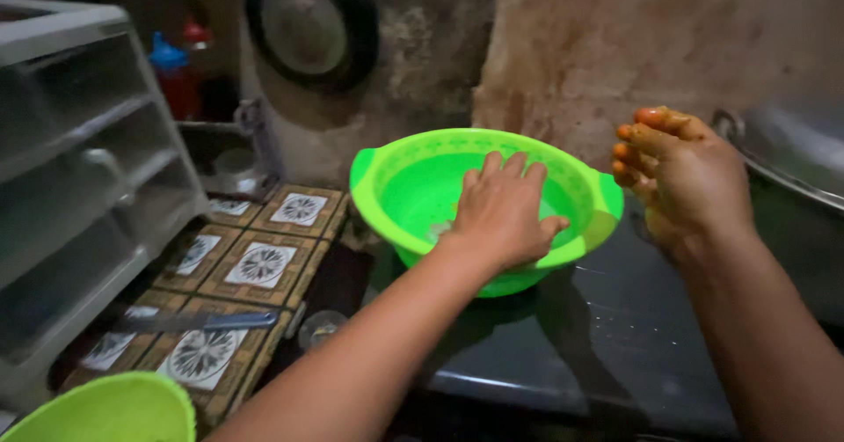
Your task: The person pours a thick orange mixture from a green bowl into a metal sieve placed over a larger green basin. They use their hands to press the mixture through the sieve, separating liquid from solids. The person then rinses their hands in a separate green basin and pours water over the solids in the green bowl, mixing them by hand.
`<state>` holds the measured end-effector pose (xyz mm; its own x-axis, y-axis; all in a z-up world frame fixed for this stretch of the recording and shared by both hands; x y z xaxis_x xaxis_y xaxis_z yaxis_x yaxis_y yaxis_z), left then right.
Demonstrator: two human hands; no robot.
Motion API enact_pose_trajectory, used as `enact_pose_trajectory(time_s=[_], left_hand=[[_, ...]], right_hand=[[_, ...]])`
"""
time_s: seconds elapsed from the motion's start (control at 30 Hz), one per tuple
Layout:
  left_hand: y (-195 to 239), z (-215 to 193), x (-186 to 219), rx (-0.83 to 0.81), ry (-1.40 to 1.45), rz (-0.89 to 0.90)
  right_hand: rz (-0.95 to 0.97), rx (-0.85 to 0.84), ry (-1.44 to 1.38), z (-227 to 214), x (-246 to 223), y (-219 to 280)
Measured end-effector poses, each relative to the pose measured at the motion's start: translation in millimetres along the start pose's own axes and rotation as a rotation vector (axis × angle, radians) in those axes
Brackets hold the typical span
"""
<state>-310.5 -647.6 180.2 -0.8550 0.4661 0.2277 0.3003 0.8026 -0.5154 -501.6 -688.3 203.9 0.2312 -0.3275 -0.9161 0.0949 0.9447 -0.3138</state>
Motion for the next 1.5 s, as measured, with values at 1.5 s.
enact_pose_trajectory(time_s=[1.5], left_hand=[[-5.5, 21.0, -110.6, -0.053, 0.408, -0.471]], right_hand=[[0.116, 0.024, 0.008, -16.6, 12.5, -12.4]])
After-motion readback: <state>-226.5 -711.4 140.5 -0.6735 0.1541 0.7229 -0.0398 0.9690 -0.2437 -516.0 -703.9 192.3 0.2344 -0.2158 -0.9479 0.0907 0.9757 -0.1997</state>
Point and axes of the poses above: each hand's wrist, its own y-axis away from the middle knuckle, its own z-axis out of the palm, x = y × z, the point moved 5 cm from there along -y, towards the middle knuckle, and after that the axes turned 4 degrees about -x, right-handed, at the moved point
